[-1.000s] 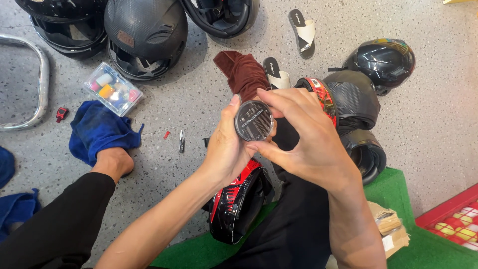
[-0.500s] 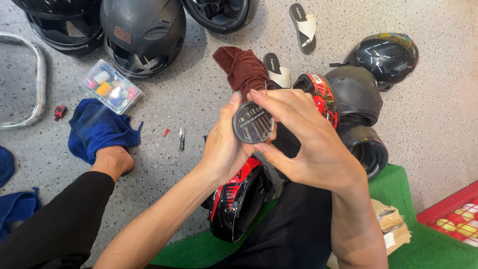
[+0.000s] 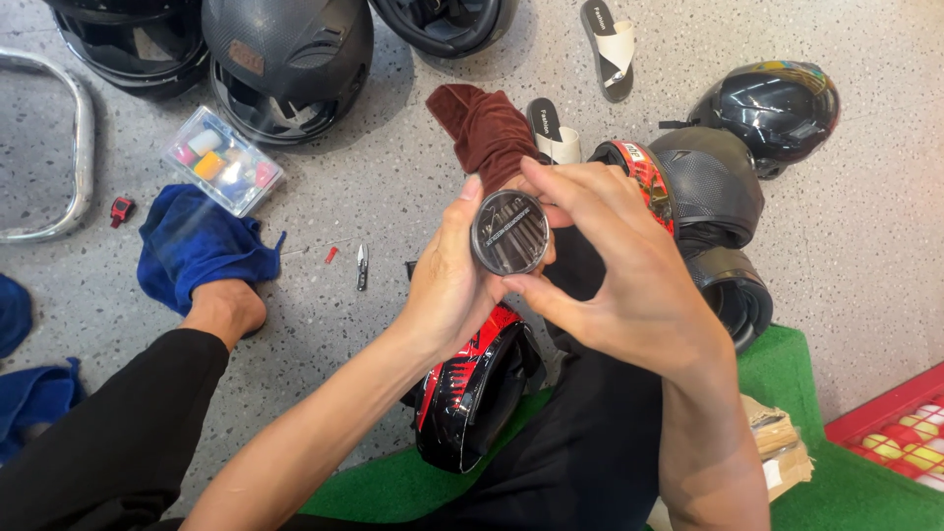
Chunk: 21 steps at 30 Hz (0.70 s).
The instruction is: Repairing the strap or padding of a motorcycle helmet using a needle and thread.
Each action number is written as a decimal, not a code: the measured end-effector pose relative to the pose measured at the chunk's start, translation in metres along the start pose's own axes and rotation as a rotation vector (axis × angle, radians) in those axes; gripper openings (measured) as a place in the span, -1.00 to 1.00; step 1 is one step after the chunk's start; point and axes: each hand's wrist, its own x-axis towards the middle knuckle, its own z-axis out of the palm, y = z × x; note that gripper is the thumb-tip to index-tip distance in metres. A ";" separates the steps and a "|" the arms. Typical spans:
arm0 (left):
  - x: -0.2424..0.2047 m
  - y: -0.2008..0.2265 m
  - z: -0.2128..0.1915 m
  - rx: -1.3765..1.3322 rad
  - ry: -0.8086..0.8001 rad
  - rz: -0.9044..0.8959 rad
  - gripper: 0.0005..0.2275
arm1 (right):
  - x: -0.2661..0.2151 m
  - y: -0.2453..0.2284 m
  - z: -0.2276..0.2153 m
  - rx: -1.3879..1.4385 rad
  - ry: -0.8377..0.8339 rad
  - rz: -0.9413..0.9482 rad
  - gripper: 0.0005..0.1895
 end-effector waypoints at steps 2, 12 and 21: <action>0.001 0.004 0.007 -0.013 0.019 0.015 -0.45 | 0.000 0.001 -0.001 0.059 -0.013 0.023 -0.12; 0.004 0.006 0.018 -0.095 -0.002 -0.043 -0.43 | -0.001 0.007 -0.010 0.223 -0.079 0.007 -0.14; 0.006 0.006 0.028 -0.072 -0.046 -0.060 -0.44 | -0.010 0.024 -0.012 0.428 -0.053 -0.050 -0.21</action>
